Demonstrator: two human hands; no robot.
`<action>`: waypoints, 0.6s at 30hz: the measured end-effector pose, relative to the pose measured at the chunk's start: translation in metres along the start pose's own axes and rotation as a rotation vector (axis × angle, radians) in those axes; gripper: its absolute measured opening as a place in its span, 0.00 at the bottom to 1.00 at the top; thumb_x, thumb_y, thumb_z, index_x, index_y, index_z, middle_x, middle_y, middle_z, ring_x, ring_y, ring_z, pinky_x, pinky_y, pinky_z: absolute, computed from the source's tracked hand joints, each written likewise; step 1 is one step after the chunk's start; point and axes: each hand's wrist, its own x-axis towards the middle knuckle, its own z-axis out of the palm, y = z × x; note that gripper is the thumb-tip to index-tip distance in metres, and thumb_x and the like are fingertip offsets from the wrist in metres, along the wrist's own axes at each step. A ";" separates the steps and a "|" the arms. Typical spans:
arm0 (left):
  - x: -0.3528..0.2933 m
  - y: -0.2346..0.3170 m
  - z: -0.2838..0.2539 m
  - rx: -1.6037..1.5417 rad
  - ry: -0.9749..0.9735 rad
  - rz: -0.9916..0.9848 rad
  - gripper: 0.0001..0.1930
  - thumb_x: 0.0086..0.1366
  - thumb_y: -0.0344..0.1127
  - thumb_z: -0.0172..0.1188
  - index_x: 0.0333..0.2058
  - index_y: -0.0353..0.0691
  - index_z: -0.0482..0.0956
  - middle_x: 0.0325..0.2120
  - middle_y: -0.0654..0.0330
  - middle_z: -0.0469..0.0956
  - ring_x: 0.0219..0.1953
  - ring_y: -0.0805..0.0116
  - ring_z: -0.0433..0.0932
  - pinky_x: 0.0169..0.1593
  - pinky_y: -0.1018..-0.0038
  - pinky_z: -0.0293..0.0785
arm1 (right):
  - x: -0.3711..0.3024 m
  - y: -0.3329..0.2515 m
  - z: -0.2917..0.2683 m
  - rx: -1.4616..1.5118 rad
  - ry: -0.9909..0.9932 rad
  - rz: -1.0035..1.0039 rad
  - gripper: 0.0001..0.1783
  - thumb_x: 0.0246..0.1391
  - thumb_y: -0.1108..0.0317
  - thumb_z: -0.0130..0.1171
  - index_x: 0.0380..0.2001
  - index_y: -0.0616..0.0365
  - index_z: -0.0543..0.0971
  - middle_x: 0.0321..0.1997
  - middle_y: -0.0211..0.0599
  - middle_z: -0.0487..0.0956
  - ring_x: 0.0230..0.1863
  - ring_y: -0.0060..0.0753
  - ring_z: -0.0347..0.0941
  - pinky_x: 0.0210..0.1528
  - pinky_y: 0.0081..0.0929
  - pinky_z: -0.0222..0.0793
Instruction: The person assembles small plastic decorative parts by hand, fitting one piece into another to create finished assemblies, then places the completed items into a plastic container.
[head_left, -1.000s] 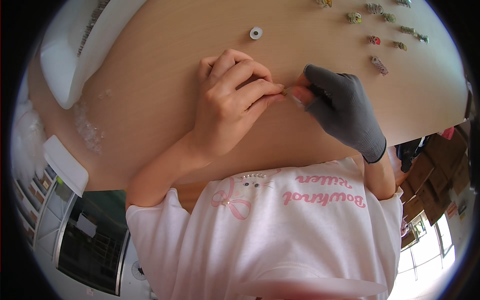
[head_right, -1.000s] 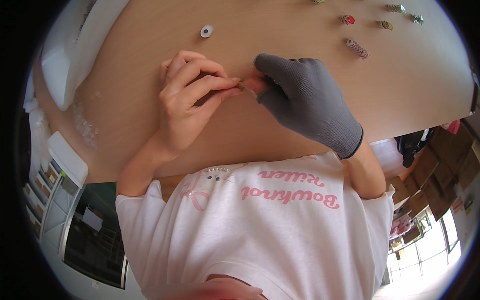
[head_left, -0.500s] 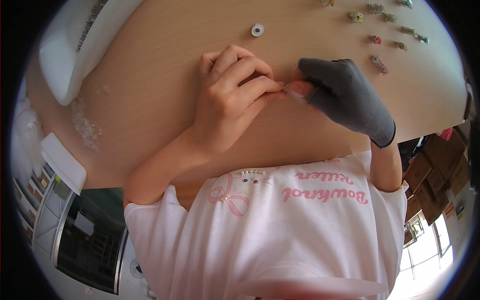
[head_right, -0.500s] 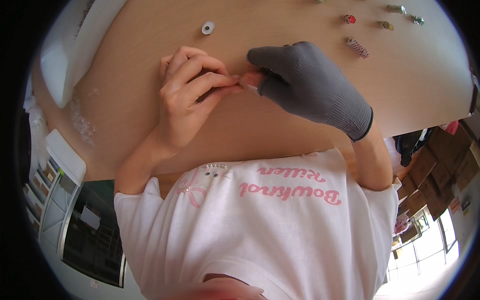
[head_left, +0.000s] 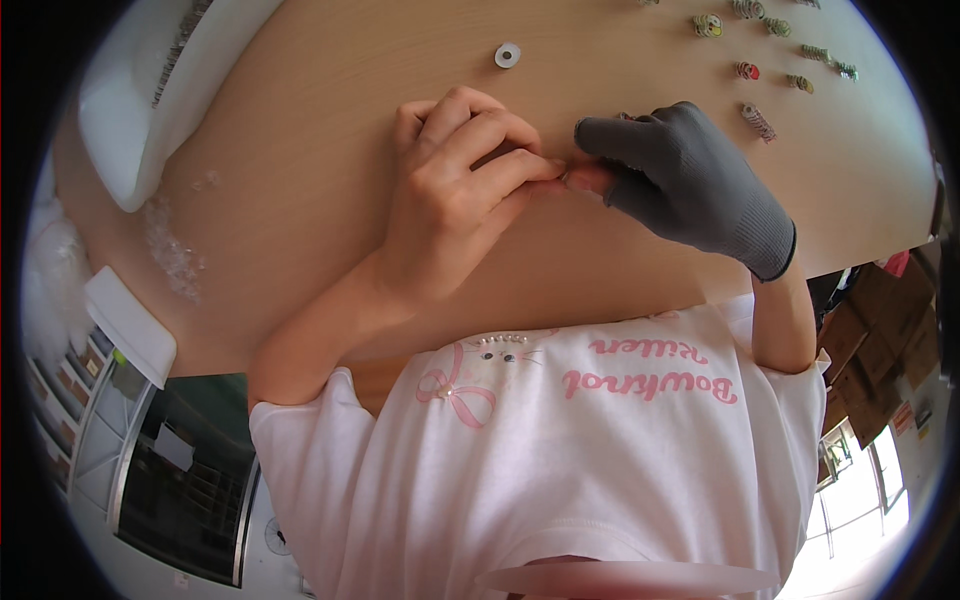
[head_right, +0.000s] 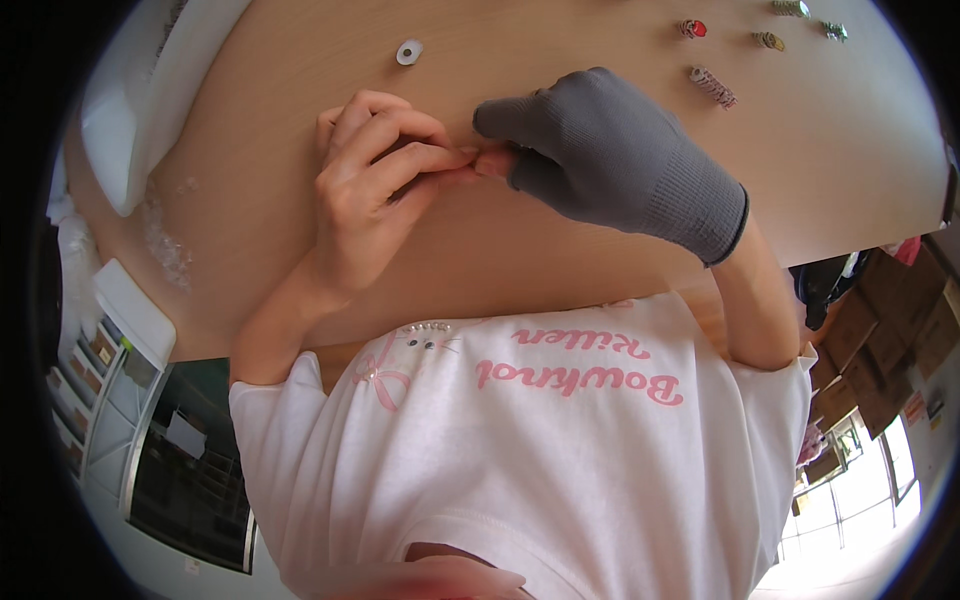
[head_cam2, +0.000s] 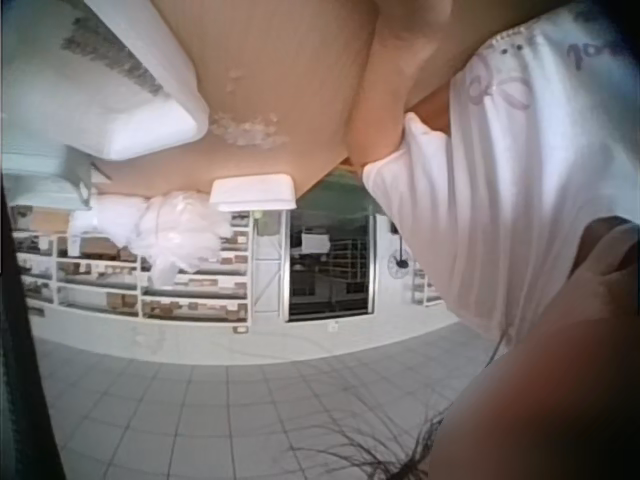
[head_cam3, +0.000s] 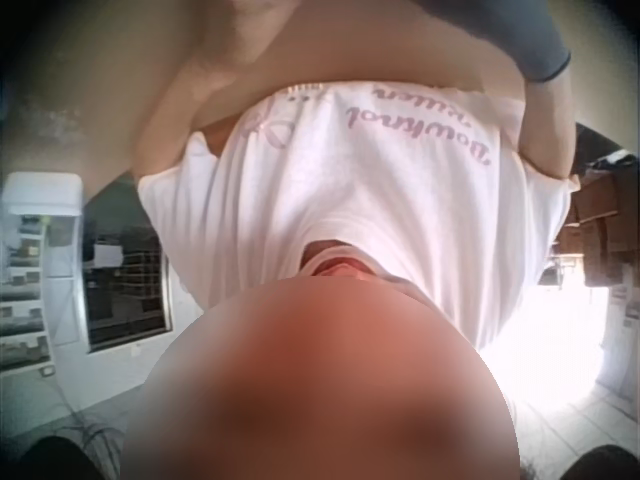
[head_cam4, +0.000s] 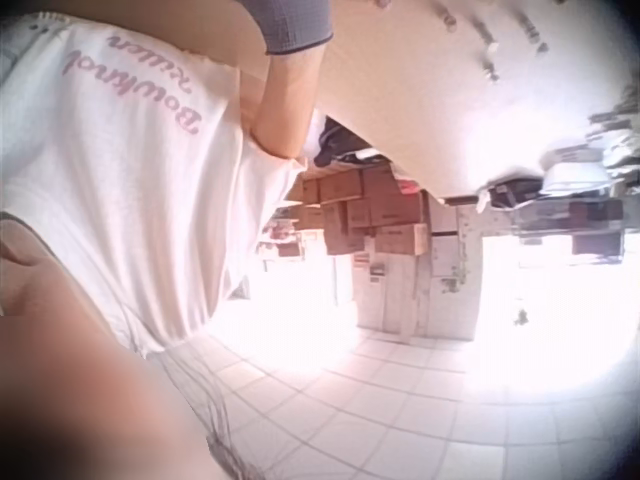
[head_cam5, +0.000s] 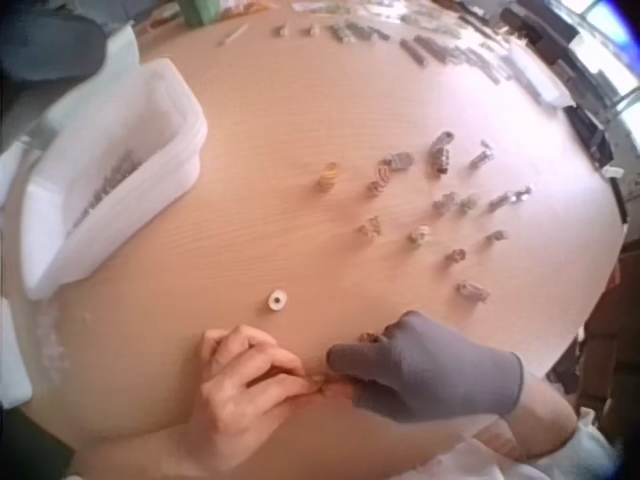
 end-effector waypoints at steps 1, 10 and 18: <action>0.000 0.000 -0.001 0.005 0.001 0.003 0.10 0.44 0.28 0.75 0.28 0.42 0.85 0.31 0.69 0.79 0.39 0.66 0.75 0.46 0.70 0.61 | -0.001 0.002 -0.001 0.072 -0.015 0.043 0.06 0.53 0.71 0.64 0.32 0.60 0.77 0.21 0.47 0.76 0.23 0.51 0.74 0.26 0.41 0.67; -0.003 -0.001 -0.001 0.006 0.000 0.004 0.10 0.43 0.27 0.75 0.27 0.42 0.85 0.30 0.69 0.79 0.39 0.66 0.75 0.47 0.69 0.62 | -0.010 -0.004 0.010 -0.027 0.103 0.055 0.07 0.54 0.70 0.63 0.35 0.59 0.77 0.21 0.44 0.78 0.23 0.51 0.75 0.27 0.42 0.68; 0.000 -0.003 0.001 -0.001 0.008 0.019 0.06 0.48 0.31 0.74 0.26 0.45 0.85 0.30 0.71 0.80 0.41 0.69 0.75 0.48 0.69 0.59 | -0.013 0.008 0.007 0.060 0.123 -0.032 0.09 0.54 0.68 0.66 0.35 0.58 0.77 0.19 0.45 0.75 0.23 0.51 0.75 0.25 0.41 0.66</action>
